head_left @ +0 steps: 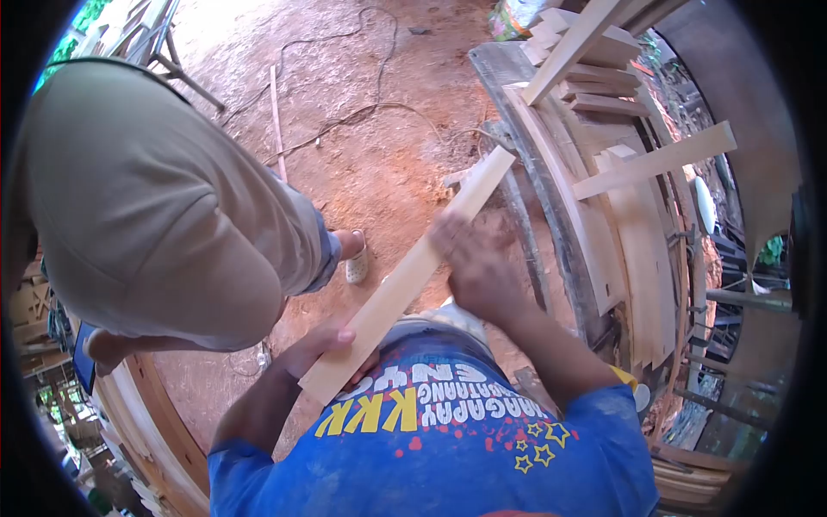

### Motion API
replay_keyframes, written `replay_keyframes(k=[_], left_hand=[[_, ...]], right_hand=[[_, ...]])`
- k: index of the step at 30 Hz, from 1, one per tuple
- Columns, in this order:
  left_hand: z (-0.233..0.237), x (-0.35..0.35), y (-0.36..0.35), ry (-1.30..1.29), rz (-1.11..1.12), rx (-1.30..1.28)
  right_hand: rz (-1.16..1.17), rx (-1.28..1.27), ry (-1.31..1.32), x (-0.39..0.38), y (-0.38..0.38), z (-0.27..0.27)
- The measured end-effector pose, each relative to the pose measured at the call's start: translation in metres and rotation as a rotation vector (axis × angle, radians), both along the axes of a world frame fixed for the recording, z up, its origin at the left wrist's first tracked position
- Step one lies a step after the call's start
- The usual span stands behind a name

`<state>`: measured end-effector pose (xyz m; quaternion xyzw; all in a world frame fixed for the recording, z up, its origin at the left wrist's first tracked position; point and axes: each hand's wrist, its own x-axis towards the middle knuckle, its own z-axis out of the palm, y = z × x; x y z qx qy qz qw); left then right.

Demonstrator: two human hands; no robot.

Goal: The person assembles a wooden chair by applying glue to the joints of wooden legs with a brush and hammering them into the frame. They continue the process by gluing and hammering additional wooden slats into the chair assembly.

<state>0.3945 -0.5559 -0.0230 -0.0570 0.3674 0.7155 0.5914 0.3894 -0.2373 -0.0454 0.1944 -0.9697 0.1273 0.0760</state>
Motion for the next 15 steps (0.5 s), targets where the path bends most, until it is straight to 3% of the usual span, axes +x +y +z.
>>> replay_keyframes(k=[2, 4, 5, 7, 9, 10, 12, 14, 15], left_hand=[[-0.001, -0.001, 0.004, 0.032, -0.019, 0.026], [0.006, 0.003, 0.007, 0.061, -0.021, 0.025], [0.005, 0.005, 0.007, 0.047, -0.048, 0.015], [0.001, 0.007, 0.005, 0.034, -0.09, -0.004], [0.0, 0.006, 0.005, 0.023, -0.13, 0.047], [0.0, 0.007, 0.003, 0.016, -0.14, 0.068], [-0.01, 0.005, 0.0, -0.024, -0.133, 0.167], [-0.023, 0.013, -0.003, -0.125, -0.088, 0.255], [-0.03, 0.016, -0.001, -0.194, -0.056, 0.297]], right_hand=[[0.06, -0.155, 0.007, 0.014, -0.008, 0.008], [0.14, 0.037, 0.166, -0.009, 0.049, -0.024], [-0.09, 0.089, -0.048, -0.022, 0.082, -0.03], [-0.436, 0.045, 0.019, -0.049, 0.157, -0.059], [-0.884, -0.017, -0.298, -0.043, 0.212, -0.078], [-0.974, -0.138, -0.249, -0.038, 0.236, -0.1], [-1.116, -1.271, -0.343, -0.031, 0.223, -0.107], [-0.962, -1.873, -0.563, -0.015, 0.183, -0.108], [-0.905, -1.974, -0.566, -0.011, 0.152, -0.097]])
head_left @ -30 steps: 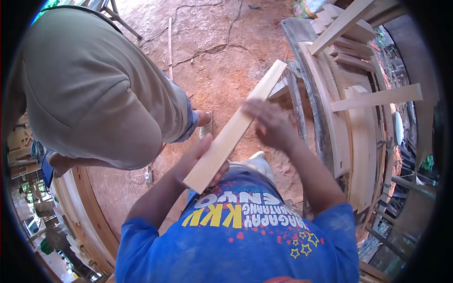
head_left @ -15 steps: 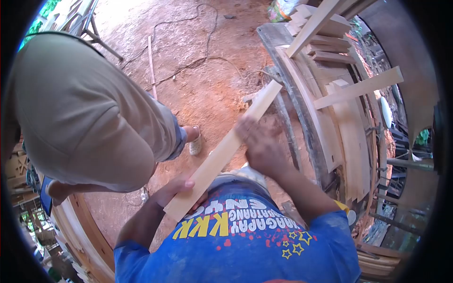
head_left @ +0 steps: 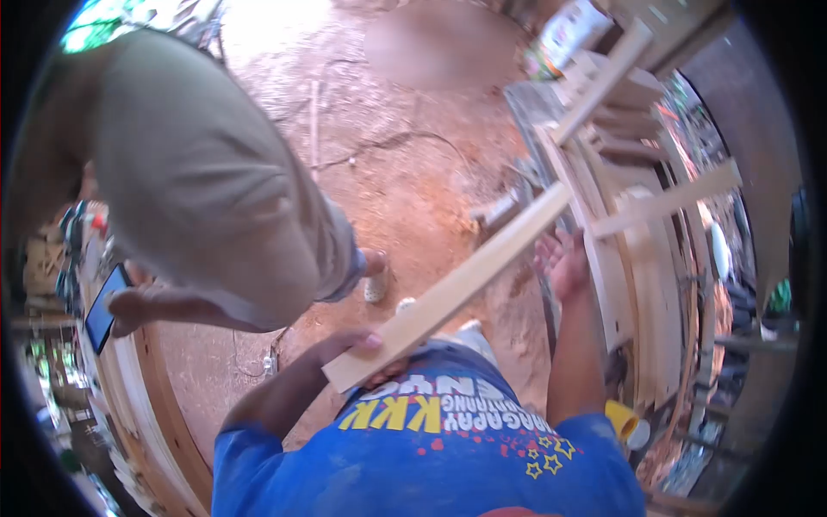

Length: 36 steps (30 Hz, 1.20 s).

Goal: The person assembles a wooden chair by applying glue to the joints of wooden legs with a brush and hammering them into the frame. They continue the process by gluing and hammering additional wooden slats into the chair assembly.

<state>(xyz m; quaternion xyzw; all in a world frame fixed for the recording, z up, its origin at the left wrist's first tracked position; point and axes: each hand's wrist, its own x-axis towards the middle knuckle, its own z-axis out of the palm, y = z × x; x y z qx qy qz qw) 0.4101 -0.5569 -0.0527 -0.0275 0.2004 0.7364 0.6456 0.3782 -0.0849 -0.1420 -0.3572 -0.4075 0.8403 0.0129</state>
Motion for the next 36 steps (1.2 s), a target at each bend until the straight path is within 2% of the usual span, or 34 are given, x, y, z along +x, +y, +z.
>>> replay_keyframes(k=[2, 4, 5, 6, 7, 8, 9, 10, 11, 14, 15, 18, 20, 22, 23, 26, 28, 31, 33, 35, 36], left_hand=[[-0.011, -0.007, 0.004, -0.115, 0.003, 0.124], [-0.035, -0.008, 0.006, -0.191, -0.039, 0.18], [-0.039, -0.014, 0.005, -0.033, -0.078, 0.069], [-0.046, -0.018, 0.005, 0.063, -0.122, -0.033], [-0.047, -0.018, 0.0, 0.173, -0.114, -0.104], [-0.047, -0.022, -0.005, 0.282, -0.113, -0.175], [-0.046, -0.025, -0.009, 0.385, -0.117, -0.245], [-0.044, -0.026, -0.011, 0.48, -0.131, -0.315], [-0.029, -0.026, -0.009, 0.766, -0.15, -0.472], [-0.04, -0.021, -0.001, 0.988, -0.364, -0.711], [-0.046, -0.016, 0.003, 1.017, -0.317, -0.775], [-0.102, -0.004, 0.01, 1.323, -0.206, -0.784], [-0.105, 0.008, 0.006, 1.35, -0.037, -0.828], [-0.077, 0.023, 0.011, 1.348, 0.136, -0.914], [-0.062, 0.024, 0.012, 1.283, 0.059, -1.001], [-0.005, 0.024, 0.031, 1.677, 0.128, -1.331], [0.006, 0.012, 0.058, 1.862, 0.395, -1.316], [0.059, -0.003, 0.115, 2.05, 0.552, -1.03], [0.065, -0.004, 0.146, 2.124, 0.647, -0.918], [0.065, -0.005, 0.16, 2.115, 0.759, -0.844], [0.059, -0.004, 0.157, 2.136, 0.731, -0.866]], right_hand=[[0.053, -0.178, 0.148, -0.007, -0.037, -0.003], [0.086, 0.126, 0.502, -0.025, -0.096, 0.032], [0.064, -0.178, 0.414, -0.037, -0.092, 0.037], [-0.081, -0.015, 0.318, -0.054, -0.08, 0.02], [-0.134, 0.054, 0.147, -0.058, -0.085, 0.036], [-0.114, 0.106, 0.088, -0.058, -0.082, 0.044], [-0.17, 0.193, 0.177, -0.058, -0.076, 0.043], [-0.184, 0.222, 0.191, -0.048, -0.09, 0.072], [-0.233, 0.207, 0.208, -0.046, -0.093, 0.081], [-0.284, 0.224, 0.197, -0.043, -0.103, 0.105], [-0.255, 0.237, 0.224, -0.041, -0.109, 0.115], [-0.199, 0.268, 0.316, -0.029, -0.121, 0.136], [-0.185, 0.285, 0.416, -0.021, -0.12, 0.142], [-0.256, 0.324, 0.451, -0.016, -0.133, 0.165], [-0.289, 0.343, 0.464, -0.013, -0.136, 0.174], [-0.294, 0.26, 0.561, -0.023, -0.109, 0.184], [-0.266, 0.255, 0.616, -0.027, -0.104, 0.195], [-0.221, 0.225, 0.701, -0.034, -0.118, 0.196], [-0.192, 0.265, 0.692, -0.022, -0.15, 0.212], [-0.174, 0.211, 0.693, -0.024, -0.14, 0.212], [-0.162, 0.182, 0.689, -0.025, -0.131, 0.21]])
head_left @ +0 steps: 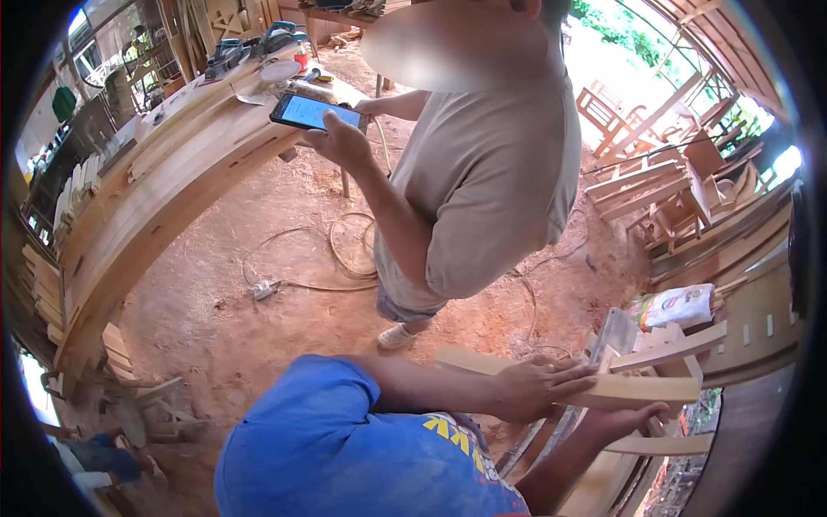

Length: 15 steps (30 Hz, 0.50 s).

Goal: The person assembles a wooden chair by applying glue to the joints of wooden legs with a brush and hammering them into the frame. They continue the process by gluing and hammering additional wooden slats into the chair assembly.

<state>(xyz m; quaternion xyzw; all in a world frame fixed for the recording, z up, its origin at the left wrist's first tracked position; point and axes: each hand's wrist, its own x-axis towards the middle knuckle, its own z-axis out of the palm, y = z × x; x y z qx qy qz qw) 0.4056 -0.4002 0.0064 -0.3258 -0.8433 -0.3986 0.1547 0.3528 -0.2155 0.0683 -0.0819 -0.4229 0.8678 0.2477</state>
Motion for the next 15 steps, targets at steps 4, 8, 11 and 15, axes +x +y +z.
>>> replay_keyframes(k=[4, 8, 11, 15], left_hand=[[-0.074, 0.018, -0.069, -0.067, 0.064, -0.083], [-0.226, 0.065, -0.166, -0.732, 0.415, -0.425], [-0.194, 0.064, -0.192, -1.074, 0.281, -0.392], [-0.134, 0.035, -0.17, -0.559, 0.303, 0.101]], right_hand=[[-0.181, 0.094, 0.063, 0.002, 0.045, 0.025], [-0.253, 0.237, 0.131, 0.014, 0.086, 0.045], [-0.299, 0.272, 0.159, 0.022, 0.098, 0.049], [0.017, 0.156, 0.173, 0.012, 0.068, 0.0]])
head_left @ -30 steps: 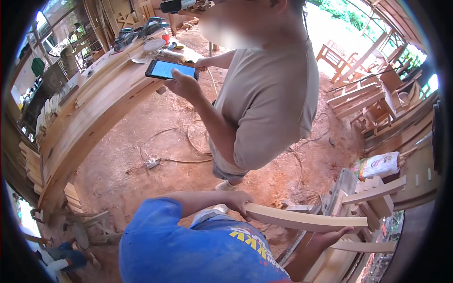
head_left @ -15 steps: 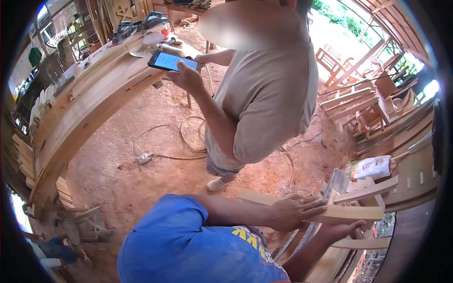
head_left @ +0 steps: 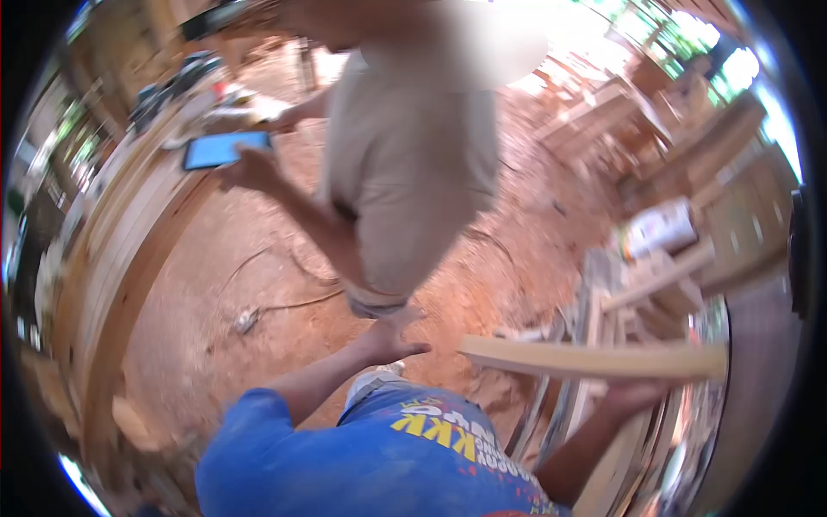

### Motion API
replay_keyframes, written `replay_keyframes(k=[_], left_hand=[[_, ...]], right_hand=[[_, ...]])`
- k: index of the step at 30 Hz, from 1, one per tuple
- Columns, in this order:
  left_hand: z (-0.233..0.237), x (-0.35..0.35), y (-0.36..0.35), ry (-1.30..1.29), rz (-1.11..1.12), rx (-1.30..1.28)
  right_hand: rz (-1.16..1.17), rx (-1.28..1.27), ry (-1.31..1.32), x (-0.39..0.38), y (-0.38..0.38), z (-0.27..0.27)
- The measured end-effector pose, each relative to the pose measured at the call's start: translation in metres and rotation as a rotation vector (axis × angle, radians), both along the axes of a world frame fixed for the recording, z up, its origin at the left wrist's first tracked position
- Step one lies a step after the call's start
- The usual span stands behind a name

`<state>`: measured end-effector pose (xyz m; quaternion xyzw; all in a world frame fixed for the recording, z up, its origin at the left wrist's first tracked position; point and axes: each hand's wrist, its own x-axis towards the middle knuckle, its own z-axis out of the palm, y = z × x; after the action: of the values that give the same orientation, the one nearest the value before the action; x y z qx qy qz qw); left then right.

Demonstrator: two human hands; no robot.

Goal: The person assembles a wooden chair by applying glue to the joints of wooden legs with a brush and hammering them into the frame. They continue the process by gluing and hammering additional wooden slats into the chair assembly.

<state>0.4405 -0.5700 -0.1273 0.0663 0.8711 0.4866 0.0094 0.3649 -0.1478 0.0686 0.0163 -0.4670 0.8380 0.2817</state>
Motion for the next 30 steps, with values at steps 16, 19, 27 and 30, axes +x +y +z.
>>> replay_keyframes(k=[16, 19, 27, 30], left_hand=[[0.039, -0.053, 0.107, -0.152, -0.522, 0.317], [0.043, -0.056, 0.103, -0.189, -0.564, 0.265], [0.031, -0.072, 0.113, -0.282, -0.736, 0.145], [0.024, -0.076, 0.132, -0.344, -0.793, 0.085]], right_hand=[[0.142, 0.798, 0.127, 0.036, -0.103, 0.008], [0.036, 1.016, 0.124, 0.037, -0.089, 0.016], [-0.505, 1.133, -0.037, 0.064, -0.059, -0.009], [-0.574, 0.848, -0.264, 0.089, -0.06, -0.041]])
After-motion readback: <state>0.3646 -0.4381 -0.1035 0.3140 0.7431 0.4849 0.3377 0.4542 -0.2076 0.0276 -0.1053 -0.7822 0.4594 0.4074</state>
